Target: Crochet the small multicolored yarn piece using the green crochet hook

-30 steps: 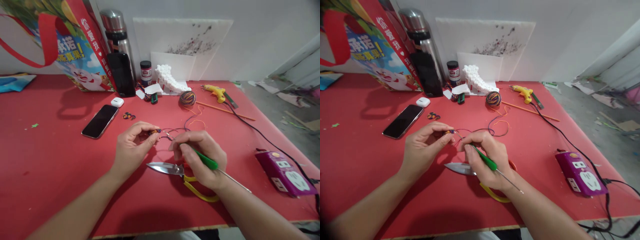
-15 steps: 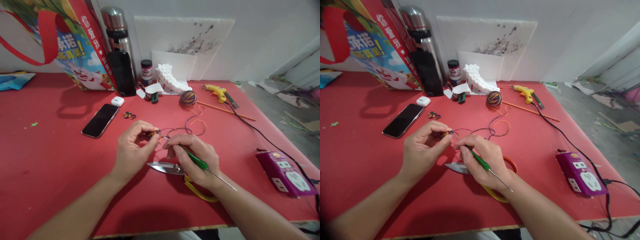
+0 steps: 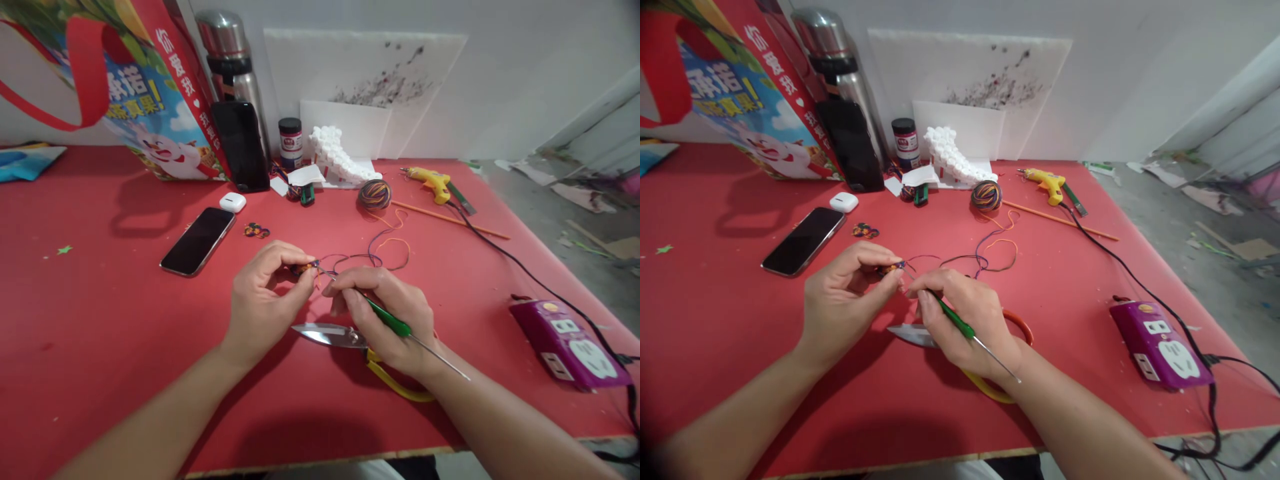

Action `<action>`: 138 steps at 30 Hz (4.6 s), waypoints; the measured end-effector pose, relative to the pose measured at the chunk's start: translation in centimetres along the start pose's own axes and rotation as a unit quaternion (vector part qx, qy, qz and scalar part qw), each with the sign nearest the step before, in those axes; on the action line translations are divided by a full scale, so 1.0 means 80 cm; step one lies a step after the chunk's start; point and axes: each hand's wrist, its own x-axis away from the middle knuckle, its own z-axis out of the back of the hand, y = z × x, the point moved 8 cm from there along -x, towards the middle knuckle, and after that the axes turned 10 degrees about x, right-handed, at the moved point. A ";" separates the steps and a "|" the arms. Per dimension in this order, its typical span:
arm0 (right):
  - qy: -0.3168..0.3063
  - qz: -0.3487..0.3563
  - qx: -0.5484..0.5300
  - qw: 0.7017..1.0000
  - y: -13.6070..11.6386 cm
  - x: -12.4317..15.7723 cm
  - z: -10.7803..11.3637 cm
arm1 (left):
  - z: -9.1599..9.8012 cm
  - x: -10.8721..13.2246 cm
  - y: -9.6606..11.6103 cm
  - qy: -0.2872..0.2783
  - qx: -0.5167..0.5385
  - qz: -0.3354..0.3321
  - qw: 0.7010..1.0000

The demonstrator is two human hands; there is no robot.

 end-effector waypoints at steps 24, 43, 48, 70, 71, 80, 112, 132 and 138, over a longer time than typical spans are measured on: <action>0.017 0.071 0.059 0.996 -0.008 0.000 -0.009 | -0.001 0.001 0.000 0.007 0.015 -0.038 0.999; 0.026 0.112 0.052 0.992 -0.014 0.003 -0.008 | -0.003 0.000 0.004 0.006 0.047 -0.040 0.998; 0.029 0.131 0.064 0.989 -0.013 0.005 -0.008 | -0.005 -0.001 -0.007 0.008 0.086 0.047 0.995; -0.014 0.151 0.194 0.969 -0.020 0.002 -0.019 | -0.028 0.018 -0.050 0.069 0.355 0.357 0.862; -0.022 0.169 0.193 0.966 -0.023 0.003 -0.018 | -0.030 0.020 -0.051 0.068 0.361 0.370 0.853; 0.061 0.030 0.050 0.996 0.015 -0.008 0.024 | -0.033 0.026 -0.058 0.039 0.372 0.425 0.825; -0.095 -0.062 0.013 0.993 0.048 -0.018 0.002 | -0.064 0.047 -0.052 -0.148 0.337 0.475 0.799; -0.011 0.083 0.089 0.993 0.023 -0.015 0.010 | -0.064 0.047 -0.047 -0.176 0.332 0.476 0.795; 0.019 0.048 0.074 0.996 0.021 -0.013 0.018 | -0.060 0.043 -0.048 -0.173 0.329 0.472 0.799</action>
